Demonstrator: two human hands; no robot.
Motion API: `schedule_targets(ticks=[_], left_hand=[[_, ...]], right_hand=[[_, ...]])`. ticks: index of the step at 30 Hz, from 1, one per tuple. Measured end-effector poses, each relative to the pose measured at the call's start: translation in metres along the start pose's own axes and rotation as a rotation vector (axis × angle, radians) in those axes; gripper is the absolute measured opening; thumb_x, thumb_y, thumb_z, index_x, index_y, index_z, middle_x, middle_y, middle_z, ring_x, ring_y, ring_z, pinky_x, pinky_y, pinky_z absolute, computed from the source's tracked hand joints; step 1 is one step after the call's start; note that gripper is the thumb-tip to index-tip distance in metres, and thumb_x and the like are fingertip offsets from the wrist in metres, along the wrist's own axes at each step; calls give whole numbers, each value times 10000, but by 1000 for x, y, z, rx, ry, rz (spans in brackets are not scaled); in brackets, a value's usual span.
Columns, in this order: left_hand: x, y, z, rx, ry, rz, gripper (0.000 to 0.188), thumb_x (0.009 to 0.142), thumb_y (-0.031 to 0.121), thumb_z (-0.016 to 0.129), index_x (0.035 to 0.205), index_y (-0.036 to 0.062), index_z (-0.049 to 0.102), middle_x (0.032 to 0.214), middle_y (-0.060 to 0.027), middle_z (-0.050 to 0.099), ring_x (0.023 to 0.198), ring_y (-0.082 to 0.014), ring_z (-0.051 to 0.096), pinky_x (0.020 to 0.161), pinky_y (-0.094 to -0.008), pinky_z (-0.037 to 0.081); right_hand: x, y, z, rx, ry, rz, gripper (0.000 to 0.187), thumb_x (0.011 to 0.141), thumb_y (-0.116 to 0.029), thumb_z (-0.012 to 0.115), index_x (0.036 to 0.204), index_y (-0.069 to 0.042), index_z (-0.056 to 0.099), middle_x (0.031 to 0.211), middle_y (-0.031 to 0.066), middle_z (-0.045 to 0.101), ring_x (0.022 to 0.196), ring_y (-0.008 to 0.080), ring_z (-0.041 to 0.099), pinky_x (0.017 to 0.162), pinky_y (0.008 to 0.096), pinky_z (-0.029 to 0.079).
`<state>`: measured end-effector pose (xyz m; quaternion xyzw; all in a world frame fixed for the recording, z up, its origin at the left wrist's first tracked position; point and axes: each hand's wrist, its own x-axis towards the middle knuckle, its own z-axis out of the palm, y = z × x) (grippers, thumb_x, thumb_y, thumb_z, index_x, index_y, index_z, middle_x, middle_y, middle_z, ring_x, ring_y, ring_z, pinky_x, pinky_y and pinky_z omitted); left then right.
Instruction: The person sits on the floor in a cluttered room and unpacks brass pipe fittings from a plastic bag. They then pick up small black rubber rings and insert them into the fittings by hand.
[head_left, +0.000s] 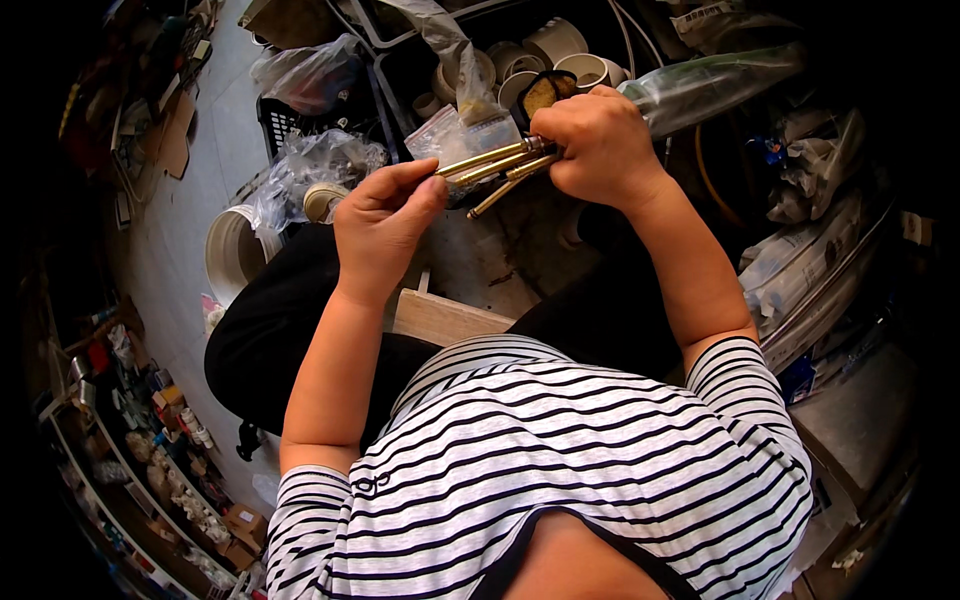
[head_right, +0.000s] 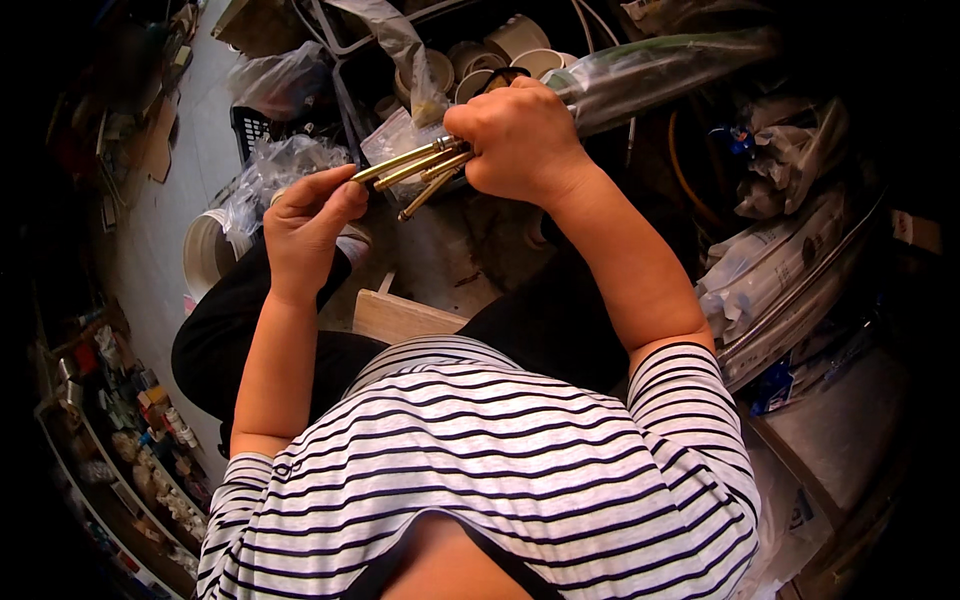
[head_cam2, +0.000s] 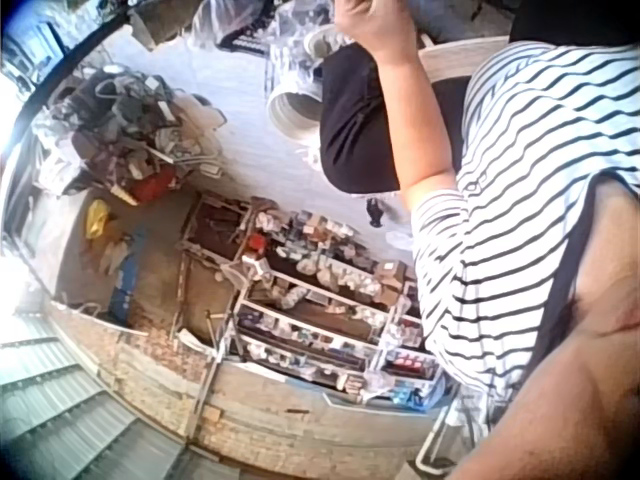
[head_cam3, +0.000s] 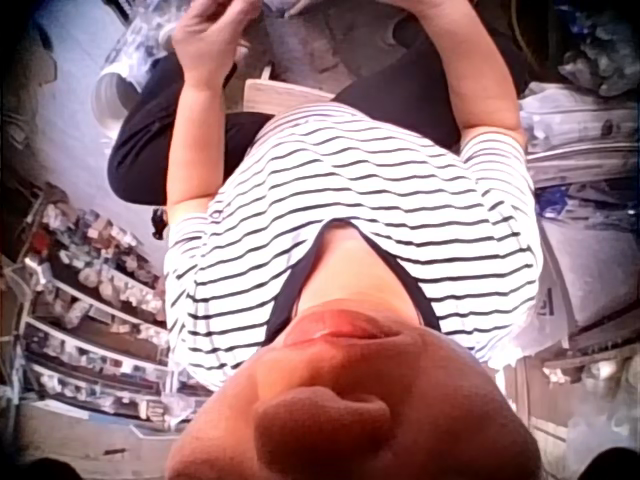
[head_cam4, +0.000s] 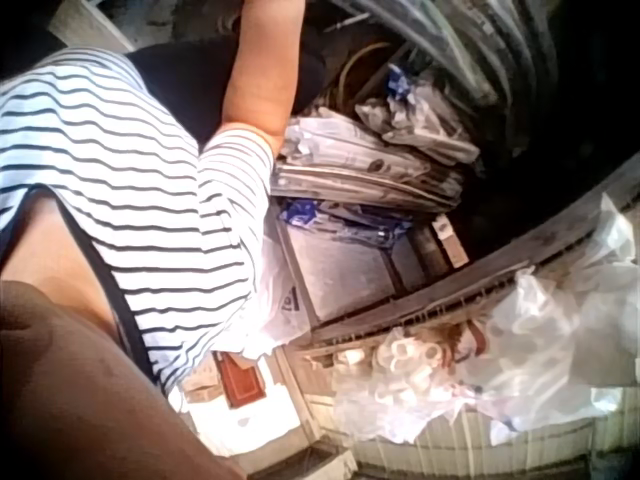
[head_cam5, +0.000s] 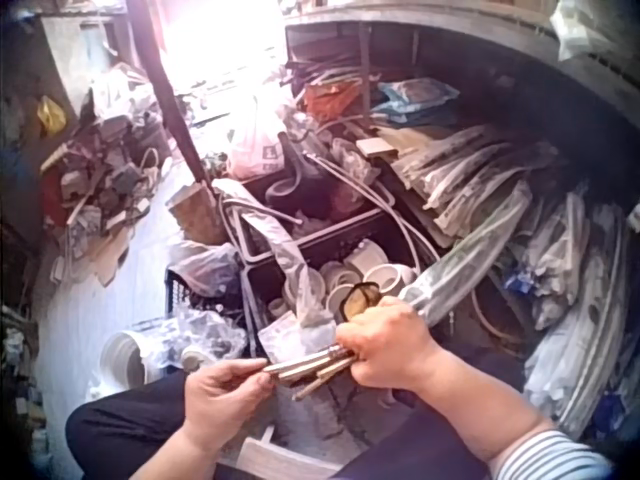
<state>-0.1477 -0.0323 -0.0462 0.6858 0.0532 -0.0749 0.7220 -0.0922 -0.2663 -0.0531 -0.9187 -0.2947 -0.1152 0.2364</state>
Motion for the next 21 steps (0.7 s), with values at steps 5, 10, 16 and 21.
schedule_targets(ticks=[5,10,16,21], left_hand=[[0,3,-7,-137,-5,-50,181,835,38,624,1009,-14,636,870,-72,657,747,-124,633,682,-238,526],[-2,3,-6,-231,89,-88,162,837,49,625,985,-18,631,851,-72,653,723,-115,622,670,-241,520],[-16,-4,-19,107,-130,-235,153,816,46,649,959,-6,633,789,-26,636,655,-72,584,614,-202,481],[-33,-18,-8,159,-195,-362,133,812,72,675,920,6,635,747,3,616,648,-52,552,596,-189,458]], right_hand=[[5,0,-3,51,-20,22,109,551,-62,562,658,-81,553,599,71,554,617,296,550,588,368,412],[10,-3,-8,35,-129,133,100,591,-102,560,684,-117,592,656,70,608,668,297,589,625,393,454],[18,-2,-7,113,-74,202,156,569,-48,553,716,-80,594,615,91,573,586,292,551,528,374,403],[27,-5,-14,81,-89,262,130,611,-120,561,718,-135,632,654,88,612,669,309,598,589,399,462]])
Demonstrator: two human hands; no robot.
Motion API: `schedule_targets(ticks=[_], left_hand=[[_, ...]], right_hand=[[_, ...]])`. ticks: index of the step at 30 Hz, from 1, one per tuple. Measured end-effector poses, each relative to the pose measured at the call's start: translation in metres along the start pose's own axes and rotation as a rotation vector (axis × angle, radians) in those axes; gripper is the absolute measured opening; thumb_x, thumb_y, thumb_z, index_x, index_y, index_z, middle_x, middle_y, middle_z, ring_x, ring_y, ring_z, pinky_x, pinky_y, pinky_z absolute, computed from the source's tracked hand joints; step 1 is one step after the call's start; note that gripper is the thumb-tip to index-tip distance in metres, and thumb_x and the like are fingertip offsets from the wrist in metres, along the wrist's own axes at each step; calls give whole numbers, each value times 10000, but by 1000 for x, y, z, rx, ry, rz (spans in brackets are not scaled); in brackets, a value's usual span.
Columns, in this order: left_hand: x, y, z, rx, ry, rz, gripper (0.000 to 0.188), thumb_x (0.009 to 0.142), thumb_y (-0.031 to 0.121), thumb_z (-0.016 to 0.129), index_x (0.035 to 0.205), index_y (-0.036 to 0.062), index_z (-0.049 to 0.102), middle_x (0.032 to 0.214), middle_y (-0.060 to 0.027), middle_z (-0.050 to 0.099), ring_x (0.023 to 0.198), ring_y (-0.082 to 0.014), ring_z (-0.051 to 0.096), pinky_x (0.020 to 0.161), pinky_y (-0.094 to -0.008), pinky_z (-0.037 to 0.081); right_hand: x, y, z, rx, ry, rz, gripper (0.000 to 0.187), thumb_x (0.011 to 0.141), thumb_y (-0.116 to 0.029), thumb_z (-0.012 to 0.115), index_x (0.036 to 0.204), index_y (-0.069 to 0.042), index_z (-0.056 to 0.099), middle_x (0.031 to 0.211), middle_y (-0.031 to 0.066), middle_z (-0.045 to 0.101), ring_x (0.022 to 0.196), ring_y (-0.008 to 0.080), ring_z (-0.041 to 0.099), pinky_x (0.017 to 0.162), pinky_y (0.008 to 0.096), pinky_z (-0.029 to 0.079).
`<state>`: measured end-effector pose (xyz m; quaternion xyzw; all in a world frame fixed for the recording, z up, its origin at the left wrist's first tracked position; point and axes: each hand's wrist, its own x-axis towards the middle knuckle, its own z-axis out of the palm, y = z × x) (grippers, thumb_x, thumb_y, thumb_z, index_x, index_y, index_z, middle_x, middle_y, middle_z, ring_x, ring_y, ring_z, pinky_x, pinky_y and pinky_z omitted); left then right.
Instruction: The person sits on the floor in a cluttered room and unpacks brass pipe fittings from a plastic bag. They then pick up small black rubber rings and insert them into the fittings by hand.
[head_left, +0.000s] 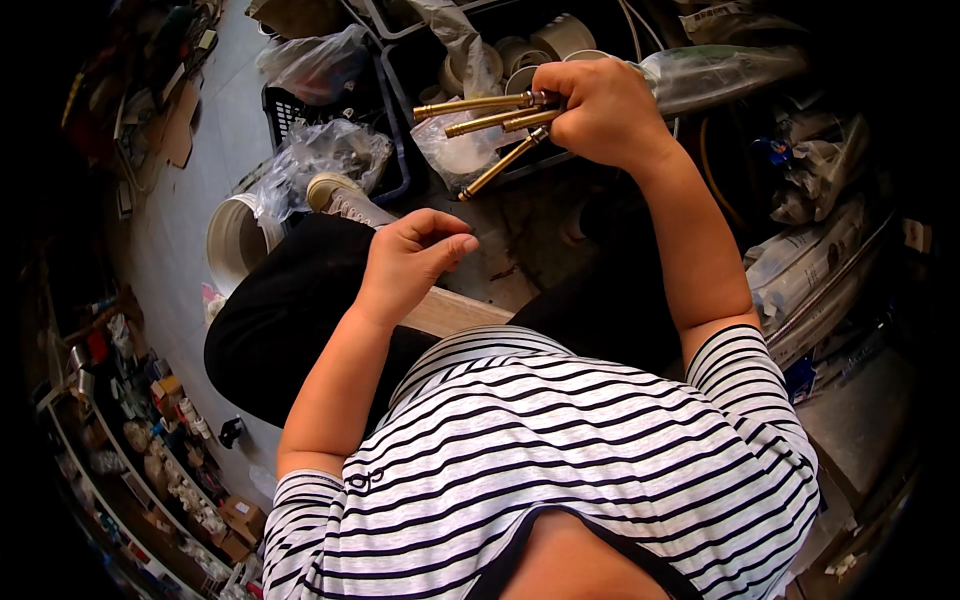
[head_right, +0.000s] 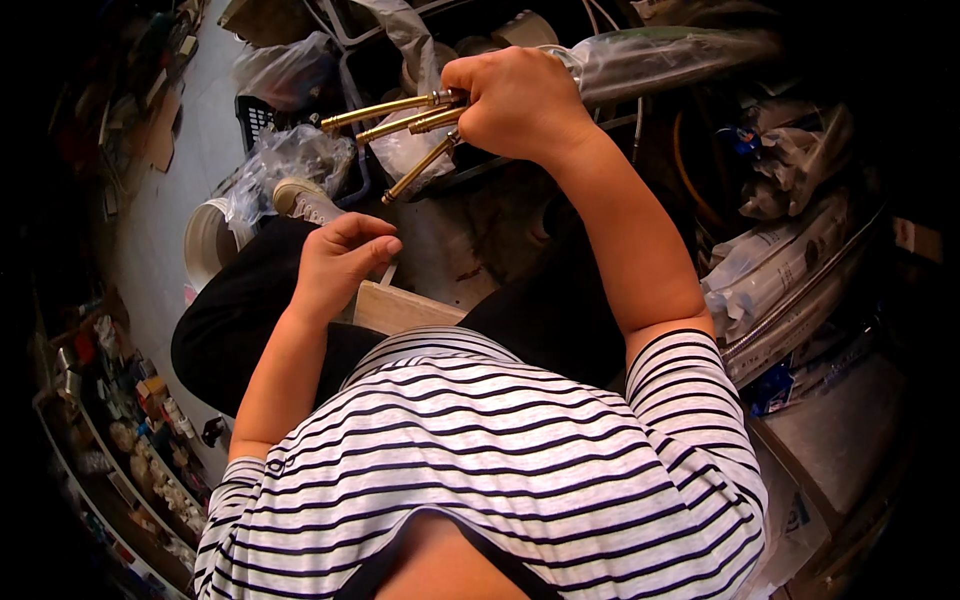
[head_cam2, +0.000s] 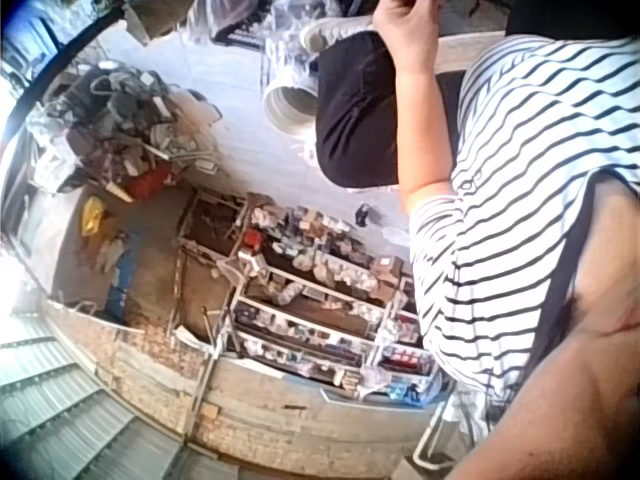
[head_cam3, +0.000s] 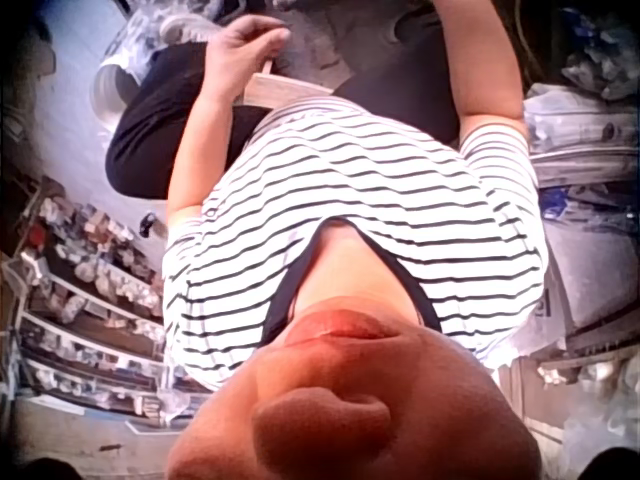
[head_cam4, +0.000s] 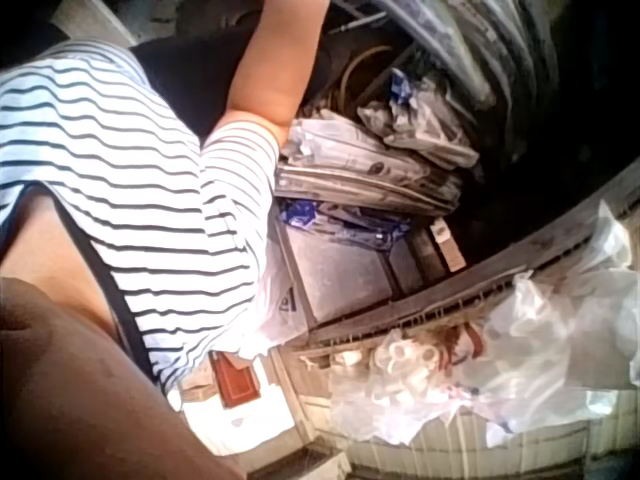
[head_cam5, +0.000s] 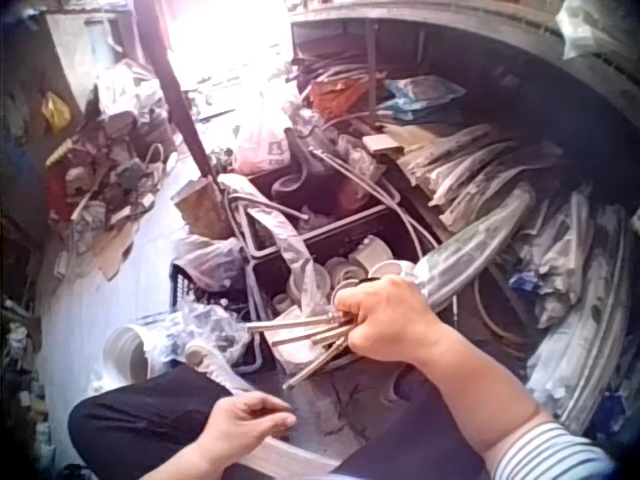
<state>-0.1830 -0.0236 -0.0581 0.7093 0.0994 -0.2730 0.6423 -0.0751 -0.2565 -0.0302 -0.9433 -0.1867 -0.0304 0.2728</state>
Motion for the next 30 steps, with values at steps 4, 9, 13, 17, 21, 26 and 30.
schedule_targets(ticks=[4,9,13,17,21,26,30], left_hand=[[4,-6,1,88,-22,68,127,839,76,644,945,11,618,779,1,611,675,-55,547,614,-194,455],[16,-3,9,109,118,273,317,848,75,632,1145,5,547,846,-7,608,710,-52,540,618,-186,439],[24,5,19,282,179,470,251,841,85,647,1071,-7,605,809,-6,604,690,-41,531,591,-175,424],[21,12,20,356,237,339,218,822,174,674,939,-8,647,742,-95,633,617,-137,578,583,-250,460],[13,10,13,370,231,290,183,844,144,644,940,-12,642,697,-46,605,586,-90,546,548,-219,437],[-4,-22,-19,73,189,83,180,880,115,602,1011,-6,625,775,-6,607,637,-45,533,564,-179,430],[-2,-6,-6,26,157,188,267,849,122,640,1068,-23,591,774,-32,618,703,-66,552,638,-202,457]], right_hand=[[1,-1,-3,18,26,12,109,603,-112,556,693,-125,618,626,82,601,648,305,591,568,397,447],[0,0,-3,24,39,-12,98,601,-107,556,682,-119,609,619,84,596,640,307,586,558,398,439],[-1,0,-2,29,40,-11,103,596,-110,552,683,-119,607,618,89,591,638,312,584,557,402,439],[-1,1,0,22,68,-32,109,587,-111,550,681,-121,605,617,87,588,629,315,582,552,401,442],[0,2,2,0,107,-59,113,581,-108,553,680,-127,604,614,75,591,617,302,584,545,387,446],[4,9,-16,74,100,31,141,564,-94,567,692,-132,614,612,65,595,591,279,581,526,367,442],[0,4,-12,45,92,7,138,560,-85,571,686,-125,610,611,72,592,591,283,580,521,368,437]])
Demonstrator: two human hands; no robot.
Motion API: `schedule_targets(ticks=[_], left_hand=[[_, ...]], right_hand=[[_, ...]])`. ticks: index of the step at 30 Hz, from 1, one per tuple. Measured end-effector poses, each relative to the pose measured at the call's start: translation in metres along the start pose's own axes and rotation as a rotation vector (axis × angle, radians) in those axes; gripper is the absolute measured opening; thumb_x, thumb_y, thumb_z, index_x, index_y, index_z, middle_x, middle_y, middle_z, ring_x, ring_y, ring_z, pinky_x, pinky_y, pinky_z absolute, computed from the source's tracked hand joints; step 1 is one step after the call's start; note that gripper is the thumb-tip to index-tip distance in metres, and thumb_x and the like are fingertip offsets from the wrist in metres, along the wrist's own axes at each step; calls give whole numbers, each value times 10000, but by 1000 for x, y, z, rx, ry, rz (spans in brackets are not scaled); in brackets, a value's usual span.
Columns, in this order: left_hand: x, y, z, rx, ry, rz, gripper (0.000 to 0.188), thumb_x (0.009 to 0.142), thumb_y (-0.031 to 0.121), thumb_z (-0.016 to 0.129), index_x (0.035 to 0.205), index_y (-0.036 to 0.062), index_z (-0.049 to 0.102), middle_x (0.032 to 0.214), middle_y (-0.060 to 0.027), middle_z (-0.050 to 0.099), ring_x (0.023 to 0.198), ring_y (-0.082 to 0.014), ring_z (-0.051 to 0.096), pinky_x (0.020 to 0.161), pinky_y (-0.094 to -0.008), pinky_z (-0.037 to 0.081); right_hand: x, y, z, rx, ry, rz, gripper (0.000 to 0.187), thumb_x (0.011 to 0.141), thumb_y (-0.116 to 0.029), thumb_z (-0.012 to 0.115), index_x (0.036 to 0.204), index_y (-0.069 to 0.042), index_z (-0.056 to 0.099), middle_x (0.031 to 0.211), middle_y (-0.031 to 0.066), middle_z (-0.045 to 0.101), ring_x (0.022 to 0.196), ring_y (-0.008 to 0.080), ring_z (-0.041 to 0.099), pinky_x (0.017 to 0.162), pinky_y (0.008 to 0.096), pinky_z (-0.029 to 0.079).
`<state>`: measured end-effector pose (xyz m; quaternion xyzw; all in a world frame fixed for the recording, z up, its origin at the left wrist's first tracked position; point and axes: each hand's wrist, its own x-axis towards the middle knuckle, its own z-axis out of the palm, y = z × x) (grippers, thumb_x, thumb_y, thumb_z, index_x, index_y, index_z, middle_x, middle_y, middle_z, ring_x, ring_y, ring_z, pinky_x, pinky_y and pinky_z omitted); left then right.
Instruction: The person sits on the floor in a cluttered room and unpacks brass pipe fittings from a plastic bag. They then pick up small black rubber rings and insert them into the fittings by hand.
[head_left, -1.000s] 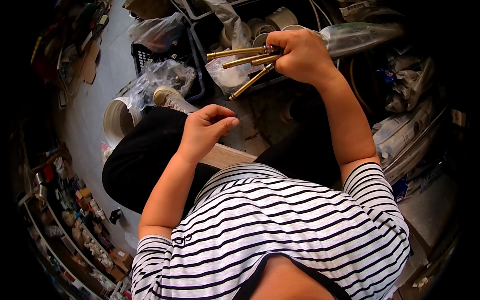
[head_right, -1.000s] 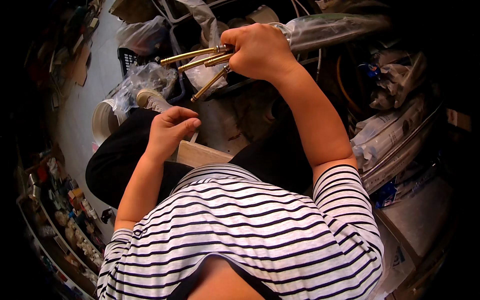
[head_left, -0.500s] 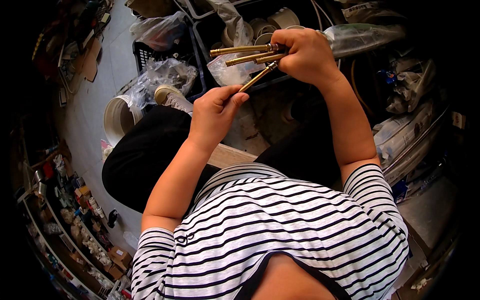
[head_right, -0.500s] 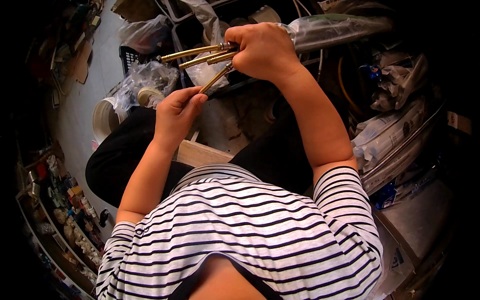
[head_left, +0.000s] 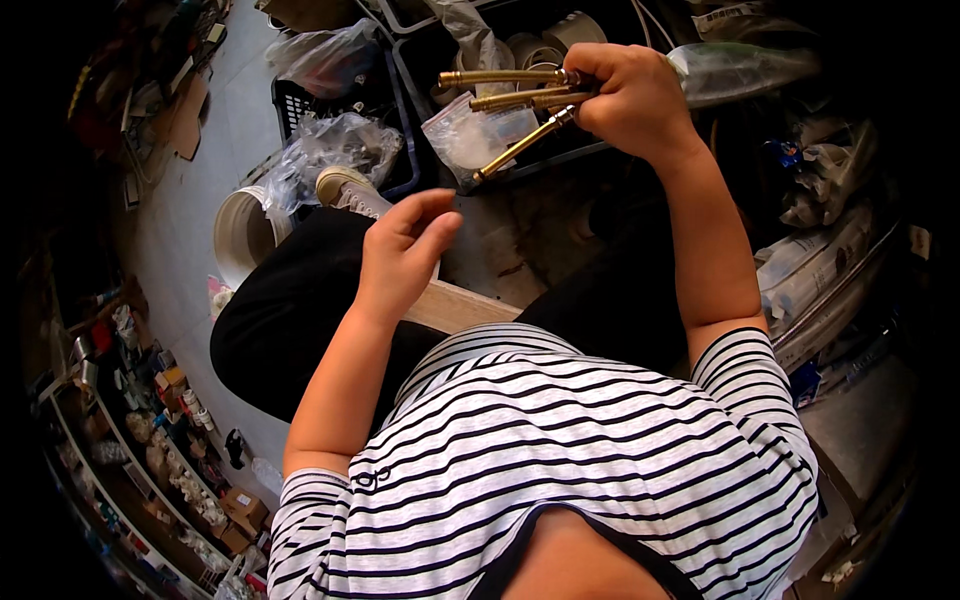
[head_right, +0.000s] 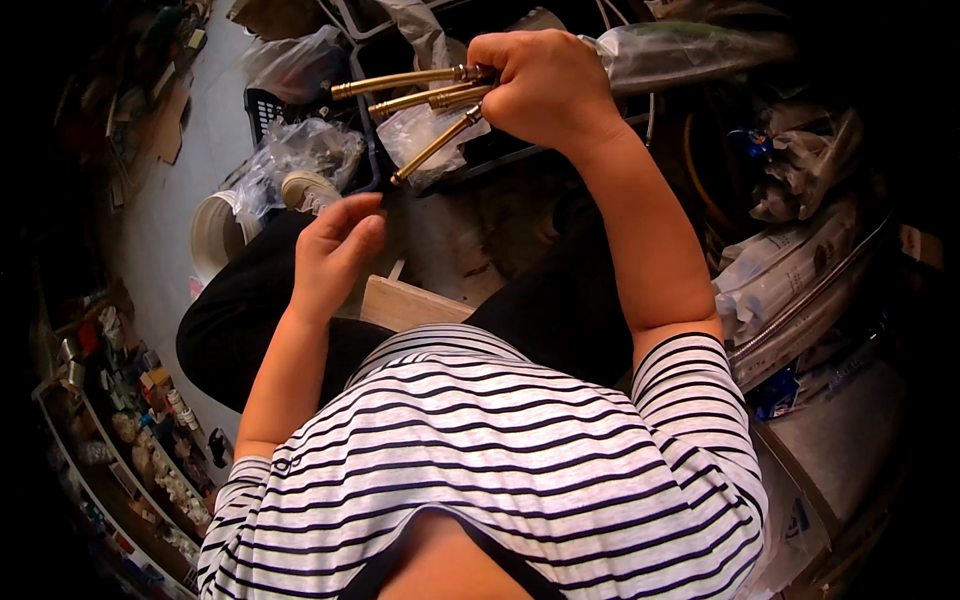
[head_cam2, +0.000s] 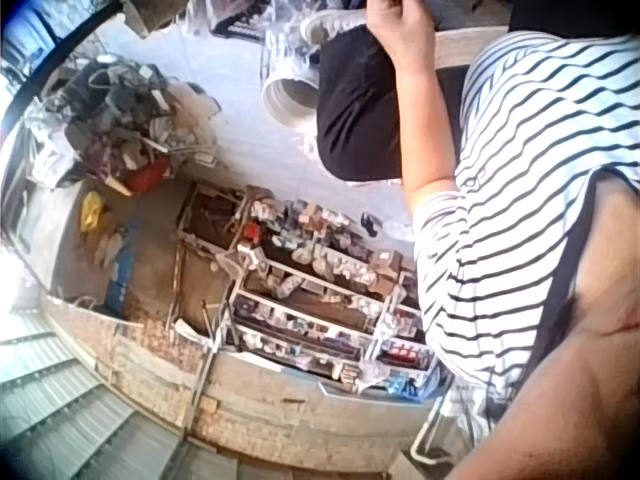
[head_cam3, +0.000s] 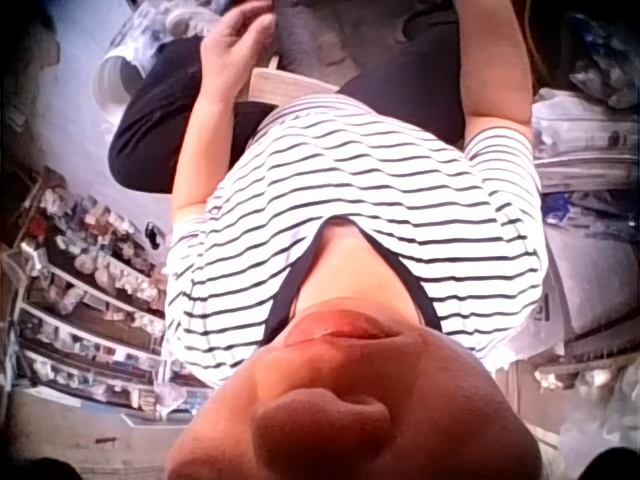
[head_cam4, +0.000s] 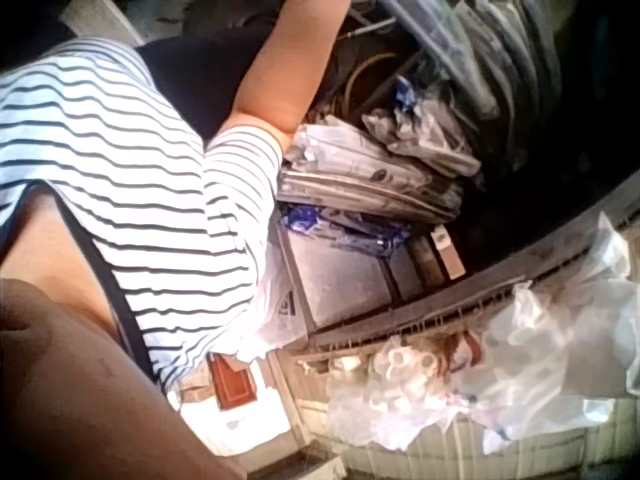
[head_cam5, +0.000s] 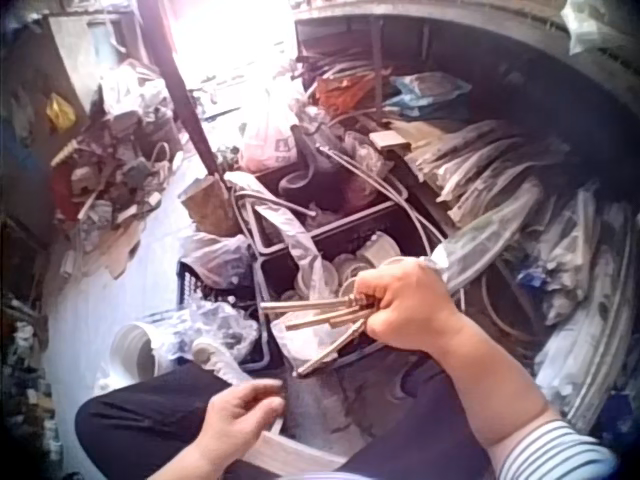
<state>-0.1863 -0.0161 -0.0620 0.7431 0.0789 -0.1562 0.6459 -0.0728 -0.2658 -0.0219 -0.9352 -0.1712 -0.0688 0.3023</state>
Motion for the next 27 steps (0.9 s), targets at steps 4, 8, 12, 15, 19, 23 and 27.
schedule_targets(ticks=[4,8,12,15,19,23,27], left_hand=[[19,17,25,5,33,109,258,839,154,655,1026,-17,612,739,-22,611,671,-53,534,605,-195,439],[30,19,32,207,-52,110,152,868,157,622,892,8,636,642,30,547,567,-34,485,504,-189,397],[16,29,33,261,-62,62,176,883,182,606,879,6,624,601,25,528,519,-46,469,484,-191,379],[9,28,29,296,-81,93,213,905,210,572,843,7,594,582,21,515,497,-56,464,465,-197,367],[1,25,25,376,-126,86,277,932,267,516,825,13,541,589,-5,512,518,-75,473,471,-233,375],[-5,28,18,174,-242,-125,294,947,304,478,839,32,516,613,-11,504,542,-87,478,481,-253,399],[-8,16,18,-261,-292,-182,270,960,300,438,859,57,497,623,-19,453,511,-90,413,447,-235,396]], right_hand=[[-2,-1,4,16,15,-28,129,562,-83,572,681,-119,606,613,78,591,591,288,579,519,374,433],[-4,0,4,41,28,-32,119,568,-91,566,677,-117,605,619,77,593,591,293,576,522,375,431],[-4,-1,6,52,-8,-24,112,578,-105,564,680,-116,610,637,71,601,613,294,578,542,376,438],[-5,-6,7,60,-51,-21,119,582,-110,565,689,-117,616,644,70,604,631,296,580,555,378,442],[-6,-9,9,42,-103,-46,131,583,-108,567,702,-121,621,646,76,603,638,299,581,558,382,445],[-6,-11,11,50,-128,-49,133,586,-110,575,710,-121,622,643,79,601,634,301,582,552,383,447],[-7,-12,15,114,-122,-71,150,548,-35,574,696,-48,556,591,86,552,541,253,525,494,333,377]])
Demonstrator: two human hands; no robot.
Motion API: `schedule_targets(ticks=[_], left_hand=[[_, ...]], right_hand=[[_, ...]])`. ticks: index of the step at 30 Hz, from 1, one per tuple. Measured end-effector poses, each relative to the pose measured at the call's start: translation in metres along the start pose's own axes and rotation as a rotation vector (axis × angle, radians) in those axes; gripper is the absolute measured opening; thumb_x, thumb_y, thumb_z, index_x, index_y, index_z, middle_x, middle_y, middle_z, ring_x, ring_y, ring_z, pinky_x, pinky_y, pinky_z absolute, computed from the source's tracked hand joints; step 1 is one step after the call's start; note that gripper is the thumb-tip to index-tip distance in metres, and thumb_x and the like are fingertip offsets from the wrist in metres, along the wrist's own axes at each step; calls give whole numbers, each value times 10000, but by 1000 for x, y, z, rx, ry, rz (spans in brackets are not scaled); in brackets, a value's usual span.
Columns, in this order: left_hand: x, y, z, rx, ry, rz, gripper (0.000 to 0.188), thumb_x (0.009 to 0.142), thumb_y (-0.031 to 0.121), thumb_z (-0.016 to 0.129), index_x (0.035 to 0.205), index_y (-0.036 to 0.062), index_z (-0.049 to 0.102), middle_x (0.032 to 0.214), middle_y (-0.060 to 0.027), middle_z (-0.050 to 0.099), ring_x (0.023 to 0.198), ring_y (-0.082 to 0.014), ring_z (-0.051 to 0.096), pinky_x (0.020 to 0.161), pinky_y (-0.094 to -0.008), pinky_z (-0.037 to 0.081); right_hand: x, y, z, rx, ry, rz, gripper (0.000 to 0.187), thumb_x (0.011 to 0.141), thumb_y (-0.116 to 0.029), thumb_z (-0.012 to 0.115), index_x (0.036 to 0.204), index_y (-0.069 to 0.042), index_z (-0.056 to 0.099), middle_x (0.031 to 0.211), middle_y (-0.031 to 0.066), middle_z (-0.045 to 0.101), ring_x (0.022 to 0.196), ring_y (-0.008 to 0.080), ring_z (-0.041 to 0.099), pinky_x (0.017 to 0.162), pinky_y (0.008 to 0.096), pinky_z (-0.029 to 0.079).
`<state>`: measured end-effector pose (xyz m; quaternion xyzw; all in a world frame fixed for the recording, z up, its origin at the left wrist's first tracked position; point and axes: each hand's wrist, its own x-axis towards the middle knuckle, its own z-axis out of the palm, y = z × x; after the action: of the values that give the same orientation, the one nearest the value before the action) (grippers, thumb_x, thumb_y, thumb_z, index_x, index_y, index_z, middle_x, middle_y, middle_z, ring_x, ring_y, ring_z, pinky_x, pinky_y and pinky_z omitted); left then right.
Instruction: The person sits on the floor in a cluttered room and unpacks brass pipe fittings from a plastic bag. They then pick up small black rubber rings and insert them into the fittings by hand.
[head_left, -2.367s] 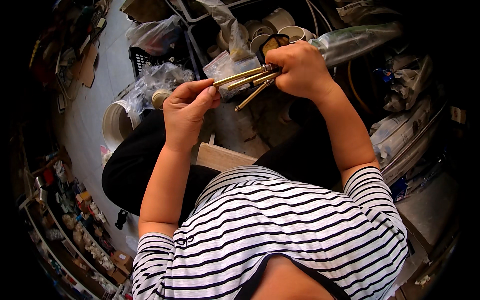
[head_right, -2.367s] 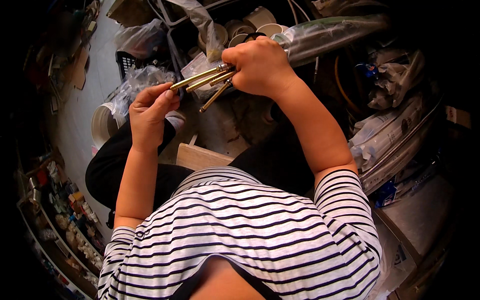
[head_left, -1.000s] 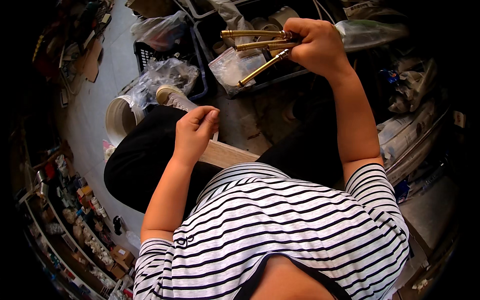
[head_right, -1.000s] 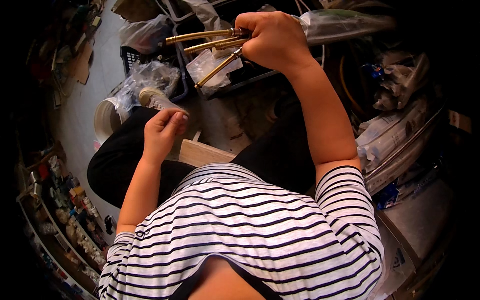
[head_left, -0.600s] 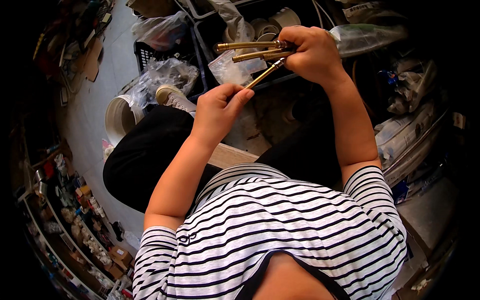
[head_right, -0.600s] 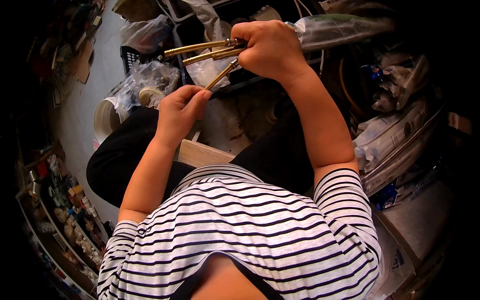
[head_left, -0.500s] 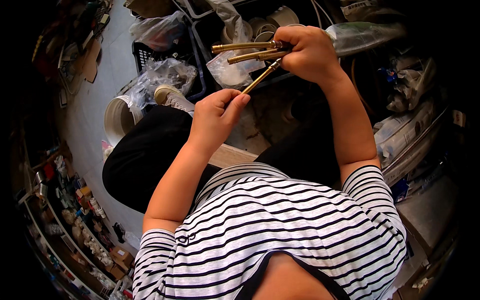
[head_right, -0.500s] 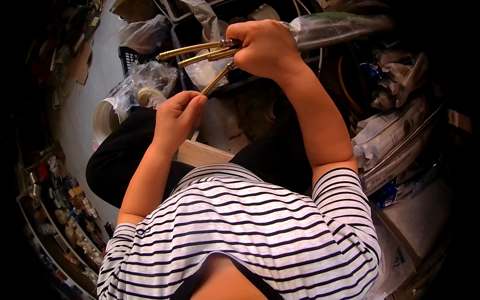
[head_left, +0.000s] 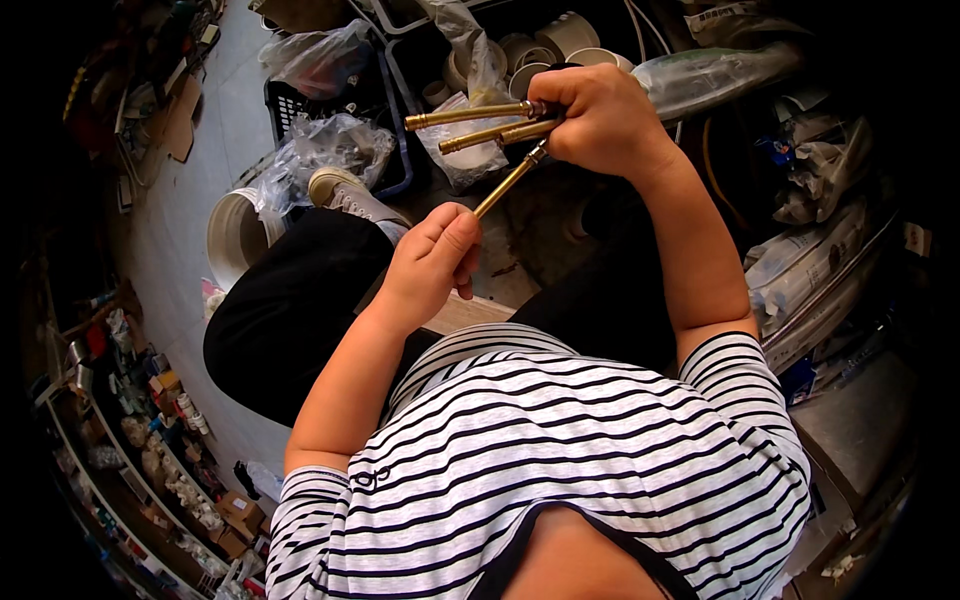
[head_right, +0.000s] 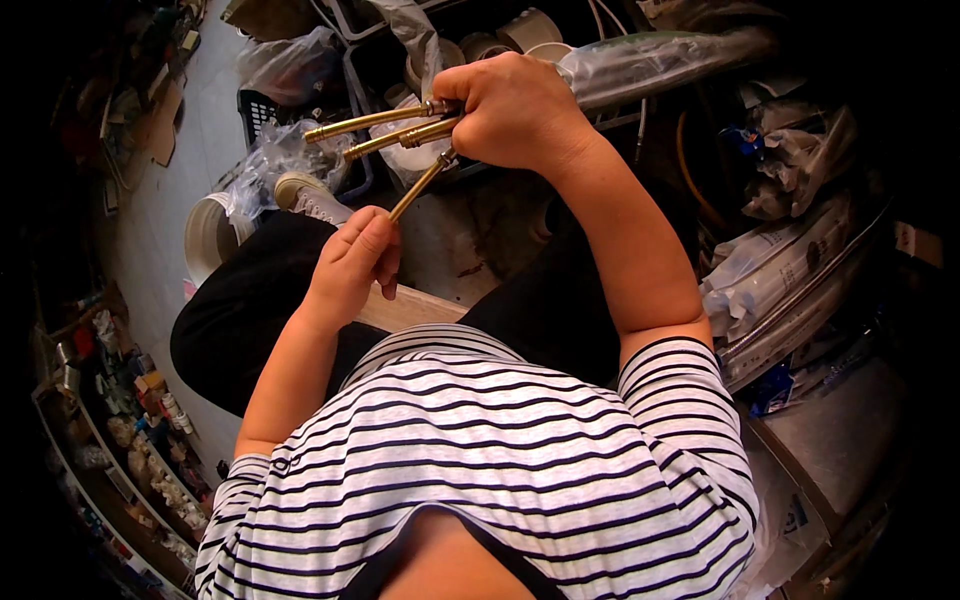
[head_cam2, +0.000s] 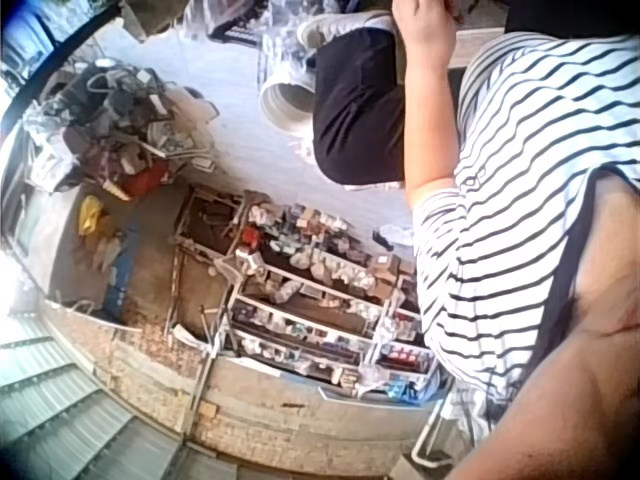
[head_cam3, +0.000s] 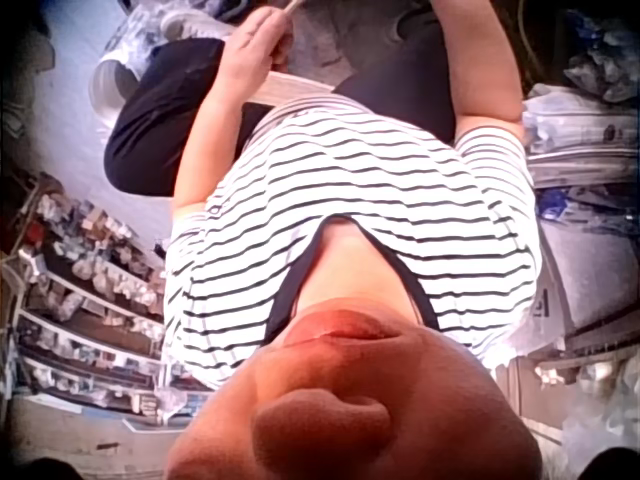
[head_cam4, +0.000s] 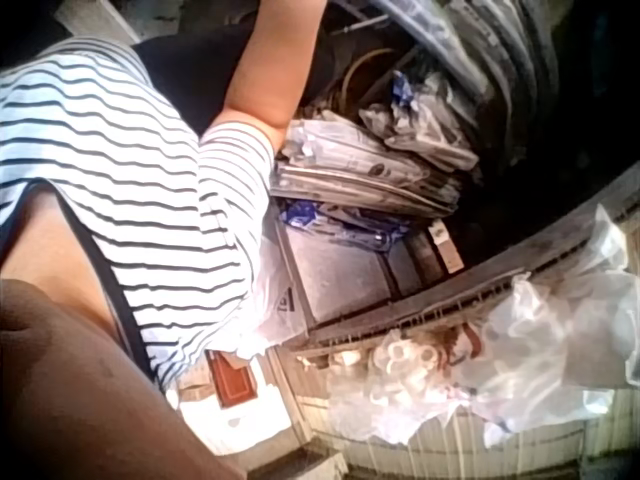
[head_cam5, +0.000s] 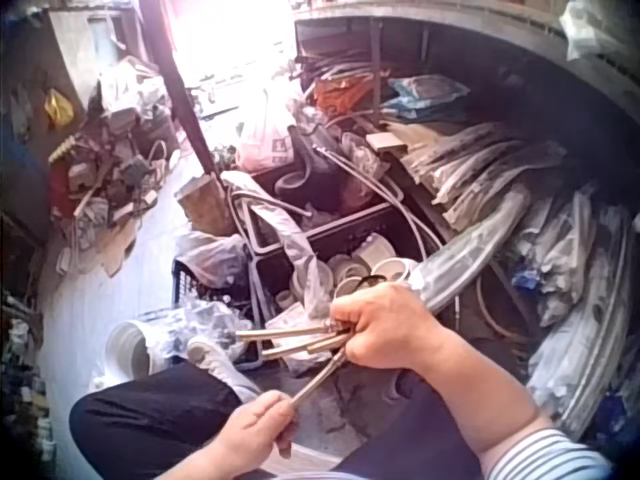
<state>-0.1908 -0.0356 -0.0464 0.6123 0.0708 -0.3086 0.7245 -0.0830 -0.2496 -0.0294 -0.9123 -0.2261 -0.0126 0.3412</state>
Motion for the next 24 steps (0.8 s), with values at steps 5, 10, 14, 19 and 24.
schedule_targets(ticks=[5,10,14,19,24], left_hand=[[-6,5,1,-313,2,-144,250,931,297,458,891,56,508,656,-24,448,538,-113,402,477,-263,416],[-6,6,4,-376,-7,-161,210,913,237,428,898,43,507,674,-25,446,564,-116,408,521,-284,435],[-10,3,5,-377,-3,-133,235,905,269,426,907,41,486,661,-36,441,551,-122,405,478,-272,412],[-12,-3,3,-339,-82,-124,250,887,300,442,868,51,459,645,-35,425,542,-128,401,466,-263,400],[-26,-22,-9,-373,-110,-13,210,909,251,424,853,50,451,651,-29,413,537,-111,394,478,-246,416]], right_hand=[[0,-3,-3,-26,-40,42,119,588,-104,578,700,-119,615,615,82,584,615,302,573,533,379,435],[2,-7,-4,-11,-34,39,111,584,-100,579,691,-116,604,598,80,573,595,302,563,526,378,426],[2,-5,-4,-4,-37,46,107,580,-104,580,685,-112,597,590,80,567,589,301,559,525,373,423],[-1,-3,-4,15,-46,18,115,581,-107,583,693,-117,604,596,82,571,589,302,559,519,371,423],[3,11,-9,-4,53,-7,127,569,-93,579,691,-111,612,596,89,581,571,296,561,510,356,421]])
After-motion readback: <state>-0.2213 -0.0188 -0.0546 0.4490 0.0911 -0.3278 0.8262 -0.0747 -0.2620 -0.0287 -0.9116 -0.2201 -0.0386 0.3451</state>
